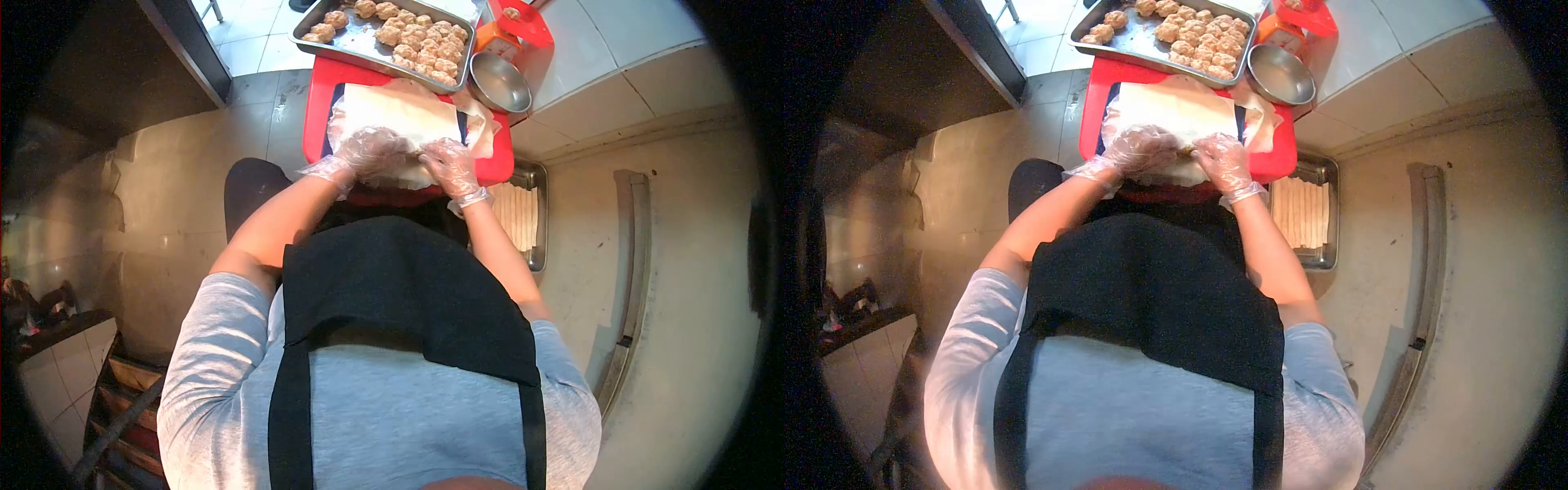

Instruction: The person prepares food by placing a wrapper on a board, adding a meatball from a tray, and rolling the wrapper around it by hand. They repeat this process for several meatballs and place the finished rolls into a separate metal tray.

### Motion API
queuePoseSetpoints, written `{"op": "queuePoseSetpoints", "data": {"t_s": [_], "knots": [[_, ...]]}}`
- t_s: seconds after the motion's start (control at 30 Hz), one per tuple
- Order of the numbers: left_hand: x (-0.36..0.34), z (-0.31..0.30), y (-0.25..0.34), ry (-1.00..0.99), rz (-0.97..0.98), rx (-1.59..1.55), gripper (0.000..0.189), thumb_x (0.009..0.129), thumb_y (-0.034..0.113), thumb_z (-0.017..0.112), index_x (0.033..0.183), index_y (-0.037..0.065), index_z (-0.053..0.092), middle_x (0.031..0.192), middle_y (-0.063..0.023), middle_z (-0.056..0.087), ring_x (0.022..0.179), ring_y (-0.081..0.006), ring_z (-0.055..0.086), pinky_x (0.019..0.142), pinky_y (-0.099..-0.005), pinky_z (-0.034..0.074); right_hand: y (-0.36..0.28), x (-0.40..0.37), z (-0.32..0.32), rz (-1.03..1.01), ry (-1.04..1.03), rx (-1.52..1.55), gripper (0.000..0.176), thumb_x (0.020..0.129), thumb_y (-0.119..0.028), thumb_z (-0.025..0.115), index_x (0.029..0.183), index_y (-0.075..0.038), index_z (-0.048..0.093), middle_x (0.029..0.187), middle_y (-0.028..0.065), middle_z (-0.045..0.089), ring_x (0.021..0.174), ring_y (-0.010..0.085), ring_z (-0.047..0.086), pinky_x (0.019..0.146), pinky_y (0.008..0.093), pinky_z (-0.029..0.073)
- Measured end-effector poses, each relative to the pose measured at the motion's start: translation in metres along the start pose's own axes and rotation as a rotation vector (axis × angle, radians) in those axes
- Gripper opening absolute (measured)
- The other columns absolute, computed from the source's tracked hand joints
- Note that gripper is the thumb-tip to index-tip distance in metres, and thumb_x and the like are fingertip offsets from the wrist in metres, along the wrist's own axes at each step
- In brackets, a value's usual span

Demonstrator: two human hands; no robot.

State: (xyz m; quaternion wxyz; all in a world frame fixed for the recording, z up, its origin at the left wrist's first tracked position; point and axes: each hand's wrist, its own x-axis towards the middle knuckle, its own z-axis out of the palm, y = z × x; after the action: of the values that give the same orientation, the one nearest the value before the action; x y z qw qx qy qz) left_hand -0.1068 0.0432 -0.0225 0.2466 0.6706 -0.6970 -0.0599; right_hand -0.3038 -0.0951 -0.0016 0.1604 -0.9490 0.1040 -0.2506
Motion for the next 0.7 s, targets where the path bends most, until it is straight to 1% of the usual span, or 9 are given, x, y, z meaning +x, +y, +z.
{"op": "queuePoseSetpoints", "data": {"t_s": [0.07,0.13,0.23,0.27,0.33,0.4,0.43,0.6,0.7], "knots": [[-0.002,-0.009,0.004,-0.049,-0.023,0.047,0.022,0.083,0.031,0.068,0.1,0.017,0.069,0.1,-0.0096,0.069,0.091,-0.0299,0.067,0.078,-0.0408,0.052,-0.008,0.0,-0.006,0.113,-0.079,-0.045,0.033,0.077,-0.025,0.073,0.105,-0.008,0.07,0.097,0.014,0.068,0.095,0.0324,0.063,0.084,0.0436,0.049],[-0.007,-0.034,0.018,-0.106,-0.098,0.123,0.019,0.086,0.03,0.066,0.099,0.016,0.069,0.102,-0.0089,0.069,0.093,-0.0297,0.066,0.078,-0.0418,0.052,-0.013,-0.005,-0.016,0.088,0.045,-0.087,0.037,0.077,-0.025,0.072,0.109,-0.008,0.068,0.1,0.0152,0.067,0.099,0.0338,0.062,0.088,0.0444,0.048],[-0.032,-0.051,0.003,0.253,0.051,-0.246,0.022,0.084,0.028,0.068,0.102,0.015,0.069,0.103,-0.0082,0.07,0.096,-0.0295,0.065,0.083,-0.0409,0.051,-0.018,-0.017,-0.038,0.13,0.021,-0.045,0.048,0.074,-0.026,0.072,0.118,-0.01,0.064,0.113,0.0167,0.063,0.112,0.0346,0.057,0.097,0.0445,0.045],[-0.042,-0.056,0.002,0.224,-0.075,-0.083,0.043,0.076,0.03,0.075,0.114,0.014,0.065,0.116,-0.0106,0.066,0.11,-0.0311,0.061,0.095,-0.0413,0.048,-0.024,-0.024,-0.044,0.126,0.003,-0.053,0.049,0.073,-0.026,0.072,0.119,-0.01,0.064,0.117,0.0166,0.061,0.114,0.0346,0.055,0.098,0.0446,0.044],[-0.06,-0.066,0.0,0.245,-0.111,-0.036,0.06,0.07,0.033,0.08,0.123,0.014,0.06,0.126,-0.0121,0.06,0.12,-0.0329,0.054,0.103,-0.0426,0.043,-0.031,-0.038,-0.043,0.113,-0.027,-0.144,0.055,0.068,-0.024,0.073,0.121,-0.016,0.062,0.131,0.0158,0.053,0.121,0.0348,0.05,0.101,0.0477,0.041],[-0.074,-0.065,-0.006,0.196,-0.152,-0.043,0.085,0.062,0.038,0.085,0.137,0.016,0.05,0.145,-0.0124,0.044,0.136,-0.0353,0.038,0.114,-0.0453,0.031,-0.034,-0.047,-0.027,0.009,0.036,-0.218,0.054,0.068,-0.021,0.074,0.12,-0.019,0.061,0.133,0.0159,0.051,0.122,0.0347,0.049,0.102,0.0497,0.04],[-0.075,-0.063,-0.003,0.185,-0.125,-0.022,0.085,0.062,0.038,0.085,0.137,0.016,0.05,0.146,-0.0118,0.042,0.138,-0.0352,0.036,0.115,-0.0457,0.029,-0.039,-0.047,-0.019,-0.045,0.069,-0.254,0.053,0.068,-0.02,0.074,0.119,-0.021,0.061,0.134,0.0159,0.05,0.122,0.0347,0.049,0.102,0.0508,0.039],[-0.073,-0.059,0.007,0.072,-0.077,0.056,0.089,0.06,0.041,0.086,0.138,0.017,0.05,0.15,-0.0083,0.036,0.142,-0.0353,0.025,0.118,-0.0491,0.021,-0.048,-0.026,-0.001,-0.035,0.201,-0.155,0.014,0.073,-0.02,0.072,0.083,-0.012,0.065,0.107,0.0068,0.066,0.106,0.034,0.058,0.091,0.0488,0.044],[-0.071,-0.062,0.015,0.129,-0.056,0.029,0.081,0.06,0.037,0.086,0.132,0.016,0.055,0.145,-0.0076,0.043,0.139,-0.0348,0.031,0.116,-0.0496,0.025,-0.041,-0.007,-0.005,0.106,0.181,-0.028,0.014,0.077,-0.02,0.069,0.085,-0.009,0.065,0.102,0.0092,0.068,0.098,0.0328,0.06,0.088,0.0454,0.046]]}}
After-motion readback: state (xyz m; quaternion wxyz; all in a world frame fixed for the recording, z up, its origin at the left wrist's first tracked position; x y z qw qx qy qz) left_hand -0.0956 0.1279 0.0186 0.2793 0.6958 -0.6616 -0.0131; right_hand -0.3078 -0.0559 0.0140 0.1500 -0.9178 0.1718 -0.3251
